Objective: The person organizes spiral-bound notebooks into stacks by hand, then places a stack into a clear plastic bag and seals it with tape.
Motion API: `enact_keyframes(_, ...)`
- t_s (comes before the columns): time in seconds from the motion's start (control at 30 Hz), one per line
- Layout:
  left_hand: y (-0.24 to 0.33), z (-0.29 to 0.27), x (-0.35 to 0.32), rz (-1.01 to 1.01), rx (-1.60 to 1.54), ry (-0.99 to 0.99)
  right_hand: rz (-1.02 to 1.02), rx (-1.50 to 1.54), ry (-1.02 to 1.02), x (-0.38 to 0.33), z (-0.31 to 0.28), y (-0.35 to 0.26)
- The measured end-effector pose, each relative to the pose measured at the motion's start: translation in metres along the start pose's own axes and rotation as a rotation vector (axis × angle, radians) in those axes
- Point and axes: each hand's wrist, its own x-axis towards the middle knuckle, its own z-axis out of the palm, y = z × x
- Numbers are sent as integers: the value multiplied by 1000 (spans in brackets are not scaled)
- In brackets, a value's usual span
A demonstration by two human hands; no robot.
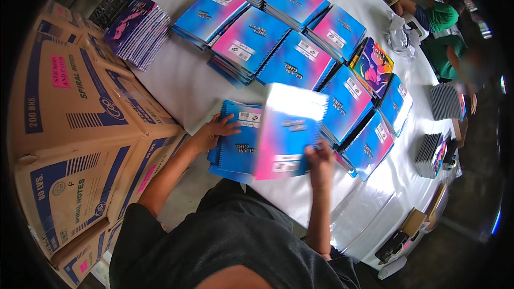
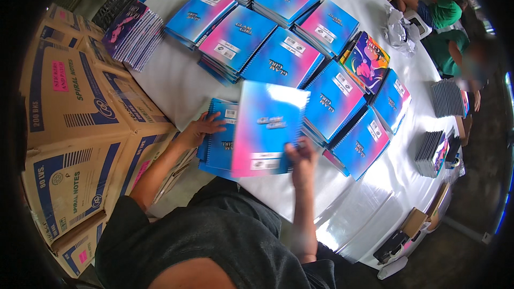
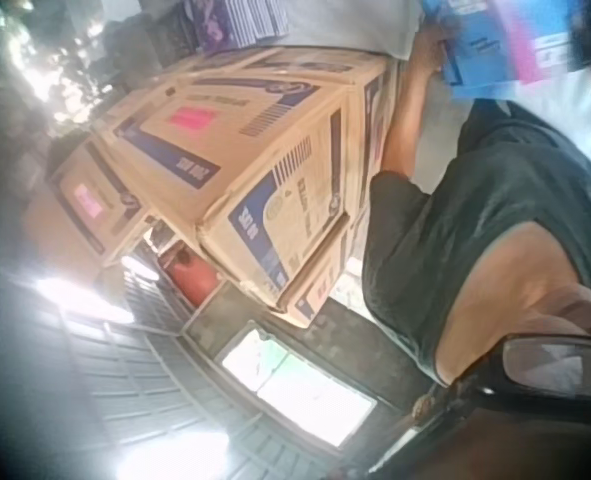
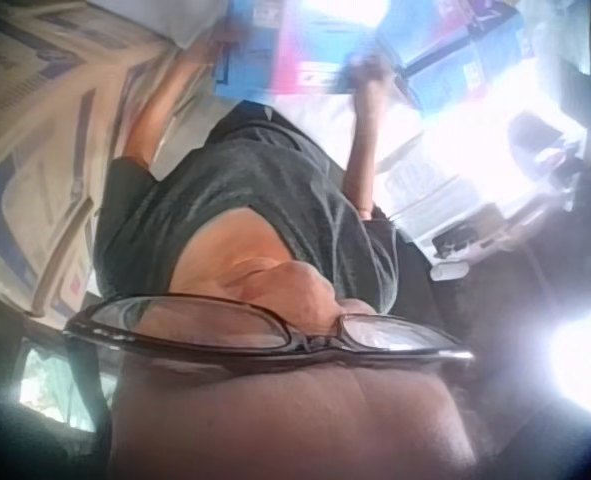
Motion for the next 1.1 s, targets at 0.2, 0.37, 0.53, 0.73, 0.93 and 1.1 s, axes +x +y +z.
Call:
enact_keyframes(0.2,8,-4,16,140,250,475,-99,-1033,-46,-7,20,79)
enact_keyframes(0.37,61,-40,120,302,305,604,-114,-1442,-289,45,15,22)
enact_keyframes(0.53,89,-88,250,317,454,602,-190,-952,-417,134,8,-30)
enact_keyframes(0.73,43,-151,436,-181,655,475,-625,-1306,580,309,-15,-103)
enact_keyframes(0.93,3,-145,455,-148,894,551,-445,-1262,610,354,-5,-89)
enact_keyframes(1.1,24,-148,466,153,355,441,-461,-1077,601,360,-10,-91)
